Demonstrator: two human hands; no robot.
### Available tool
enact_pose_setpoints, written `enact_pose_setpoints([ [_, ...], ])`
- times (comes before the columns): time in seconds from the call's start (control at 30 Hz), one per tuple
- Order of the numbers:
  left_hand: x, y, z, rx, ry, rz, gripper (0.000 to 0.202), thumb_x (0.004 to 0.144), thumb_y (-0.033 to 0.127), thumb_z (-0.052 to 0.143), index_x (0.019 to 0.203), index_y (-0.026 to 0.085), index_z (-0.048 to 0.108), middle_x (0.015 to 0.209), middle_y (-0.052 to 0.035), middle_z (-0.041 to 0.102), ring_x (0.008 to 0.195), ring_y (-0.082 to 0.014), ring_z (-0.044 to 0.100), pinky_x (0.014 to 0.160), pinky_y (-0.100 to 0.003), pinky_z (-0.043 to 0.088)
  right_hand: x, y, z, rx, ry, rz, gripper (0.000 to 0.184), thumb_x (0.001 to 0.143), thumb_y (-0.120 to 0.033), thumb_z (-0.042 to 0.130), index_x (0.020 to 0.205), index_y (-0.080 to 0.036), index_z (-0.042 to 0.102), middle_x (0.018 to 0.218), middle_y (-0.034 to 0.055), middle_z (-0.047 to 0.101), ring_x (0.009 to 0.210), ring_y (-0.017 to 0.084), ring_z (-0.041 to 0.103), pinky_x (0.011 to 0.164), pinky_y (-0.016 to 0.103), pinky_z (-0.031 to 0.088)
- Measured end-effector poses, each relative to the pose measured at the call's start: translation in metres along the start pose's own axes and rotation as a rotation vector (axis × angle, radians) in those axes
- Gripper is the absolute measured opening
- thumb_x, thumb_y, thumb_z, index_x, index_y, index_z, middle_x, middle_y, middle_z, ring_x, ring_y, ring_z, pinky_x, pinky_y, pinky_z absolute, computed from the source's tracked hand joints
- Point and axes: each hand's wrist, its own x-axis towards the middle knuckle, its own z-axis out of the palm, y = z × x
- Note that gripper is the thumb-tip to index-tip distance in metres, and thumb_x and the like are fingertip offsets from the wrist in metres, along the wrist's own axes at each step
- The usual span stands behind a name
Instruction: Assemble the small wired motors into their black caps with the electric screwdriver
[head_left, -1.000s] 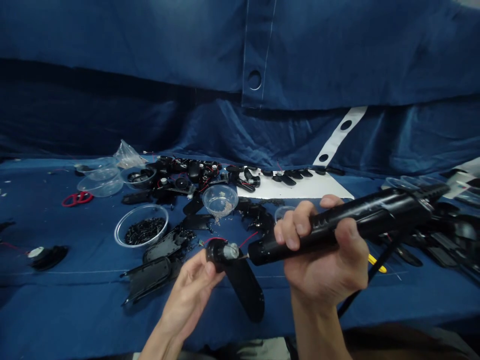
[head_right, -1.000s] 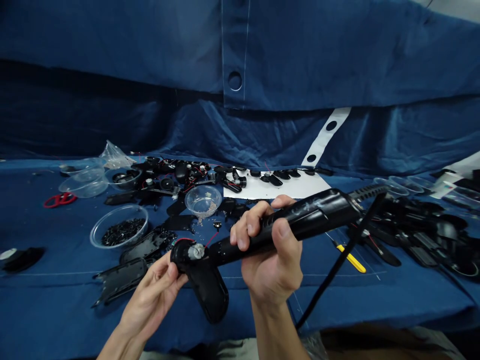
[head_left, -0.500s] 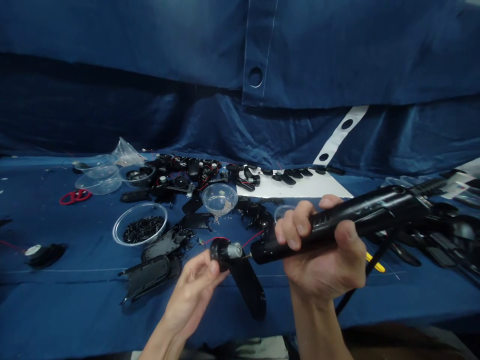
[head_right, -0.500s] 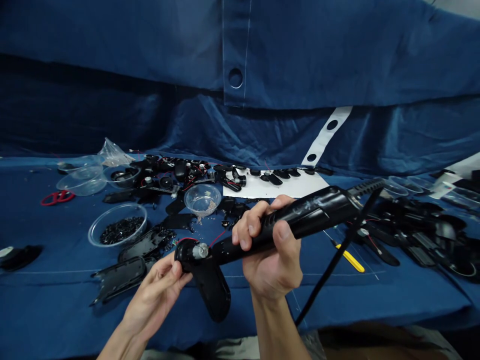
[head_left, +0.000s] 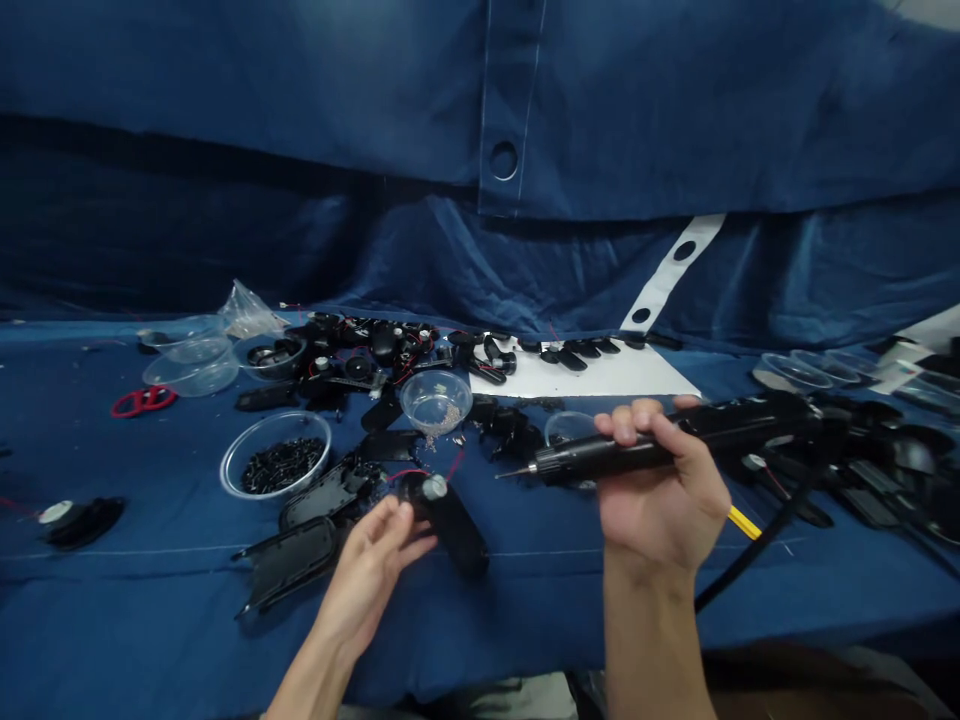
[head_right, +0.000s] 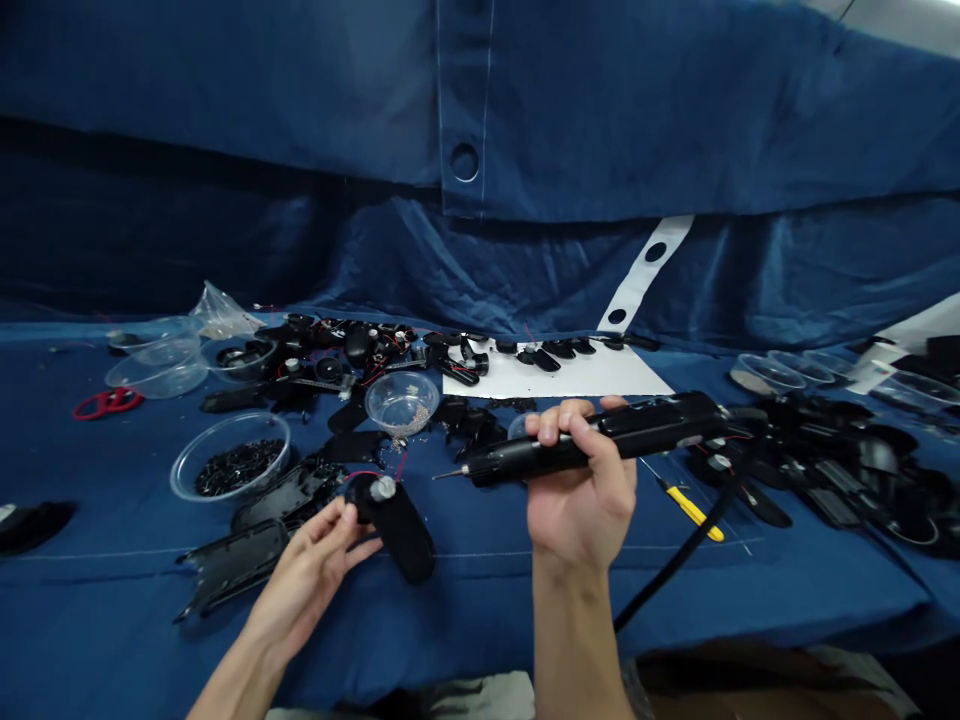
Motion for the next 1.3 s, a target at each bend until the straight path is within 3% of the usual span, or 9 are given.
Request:
enact_pose_setpoints([
  [0.2, 0.020, -0.024, 0.003, 0.301, -0.010, -0.010, 0.044, 0.081, 0.059, 0.080, 0.095, 0.018, 0.070, 0.091, -0.0067, 0.076, 0.084, -0.0226, 0.075, 0.083, -0.035, 0.061, -0.002, 0.003, -0.013, 0.043, 0.070, 0.098, 0.029, 0.070, -0.015, 0.071, 0.096, -0.023, 0.060, 0.070, -0.0066, 0.051, 0.062, 0.010, 0.049, 0.069, 0.027, 0.050],
  [0.37, 0.024, -0.013, -0.010, 0.549, 0.115, 0.102, 0.034, 0.076, 0.051, 0.086, 0.087, 0.020, 0.077, 0.061, -0.0017, 0.068, 0.051, -0.0216, 0.062, 0.061, -0.030, 0.048, -0.007, 0.003, -0.007, 0.135, 0.082, 0.132, 0.030, 0.068, -0.014, 0.072, 0.095, -0.023, 0.061, 0.071, -0.0058, 0.050, 0.062, 0.010, 0.047, 0.069, 0.027, 0.049],
  [0.43, 0.012, -0.001, -0.005, 0.649, 0.206, 0.269, 0.022, 0.078, 0.042, 0.086, 0.086, 0.023, 0.078, 0.070, -0.0015, 0.071, 0.055, -0.0190, 0.058, 0.064, -0.029, 0.044, -0.008, 0.003, -0.004, 0.163, 0.067, 0.135, 0.030, 0.068, -0.014, 0.071, 0.095, -0.024, 0.061, 0.071, -0.0059, 0.049, 0.061, 0.010, 0.047, 0.068, 0.027, 0.048],
  [0.5, -0.003, 0.013, 0.012, 0.795, 0.286, 0.622, 0.012, 0.083, 0.034, 0.082, 0.089, 0.024, 0.078, 0.087, -0.0041, 0.074, 0.068, -0.0203, 0.061, 0.071, -0.030, 0.045, -0.010, 0.005, 0.000, 0.184, 0.036, 0.141, 0.030, 0.067, -0.014, 0.070, 0.094, -0.024, 0.061, 0.070, -0.0060, 0.049, 0.060, 0.010, 0.045, 0.066, 0.026, 0.047],
  [0.57, -0.017, 0.028, 0.037, 0.795, 0.189, 0.872, 0.012, 0.087, 0.027, 0.077, 0.099, 0.025, 0.079, 0.095, -0.0056, 0.075, 0.081, -0.0234, 0.066, 0.078, -0.031, 0.048, -0.012, 0.007, 0.004, 0.202, -0.004, 0.152, 0.029, 0.067, -0.014, 0.068, 0.093, -0.024, 0.060, 0.069, -0.0060, 0.048, 0.058, 0.009, 0.044, 0.063, 0.025, 0.045],
  [0.67, -0.026, 0.048, 0.072, 1.053, -0.078, 1.083, 0.054, 0.088, 0.031, 0.079, 0.139, 0.023, 0.065, 0.128, -0.0109, 0.072, 0.115, -0.0319, 0.063, 0.100, -0.044, 0.048, -0.018, 0.008, 0.010, 0.226, -0.071, 0.181, 0.029, 0.068, -0.013, 0.064, 0.094, -0.024, 0.059, 0.068, -0.0061, 0.048, 0.056, 0.009, 0.042, 0.059, 0.023, 0.043],
  [0.8, -0.022, 0.057, 0.094, 1.220, -0.278, 1.056, 0.046, 0.099, 0.033, 0.068, 0.141, 0.018, 0.056, 0.115, -0.0095, 0.075, 0.098, -0.0256, 0.067, 0.089, -0.043, 0.052, -0.024, 0.006, 0.014, 0.229, -0.138, 0.168, 0.029, 0.070, -0.015, 0.066, 0.096, -0.025, 0.058, 0.068, -0.0071, 0.048, 0.053, 0.008, 0.041, 0.056, 0.022, 0.043],
  [1.0, -0.023, 0.045, 0.096, 1.165, -0.236, 1.084, 0.035, 0.099, 0.023, 0.066, 0.132, 0.017, 0.059, 0.109, -0.0081, 0.073, 0.095, -0.0233, 0.066, 0.087, -0.040, 0.051, -0.029, 0.008, 0.020, 0.178, -0.065, 0.095, 0.028, 0.082, -0.013, 0.073, 0.099, -0.026, 0.056, 0.065, -0.0109, 0.046, 0.048, 0.004, 0.038, 0.051, 0.017, 0.043],
  [1.3, -0.020, 0.037, 0.097, 1.154, -0.197, 1.139, 0.036, 0.099, 0.019, 0.064, 0.134, 0.016, 0.057, 0.109, -0.0091, 0.073, 0.096, -0.0239, 0.066, 0.087, -0.040, 0.051, -0.030, 0.012, 0.025, 0.161, 0.043, 0.105, 0.032, 0.077, -0.010, 0.073, 0.097, -0.026, 0.054, 0.062, -0.0120, 0.046, 0.047, 0.004, 0.040, 0.050, 0.016, 0.044],
])
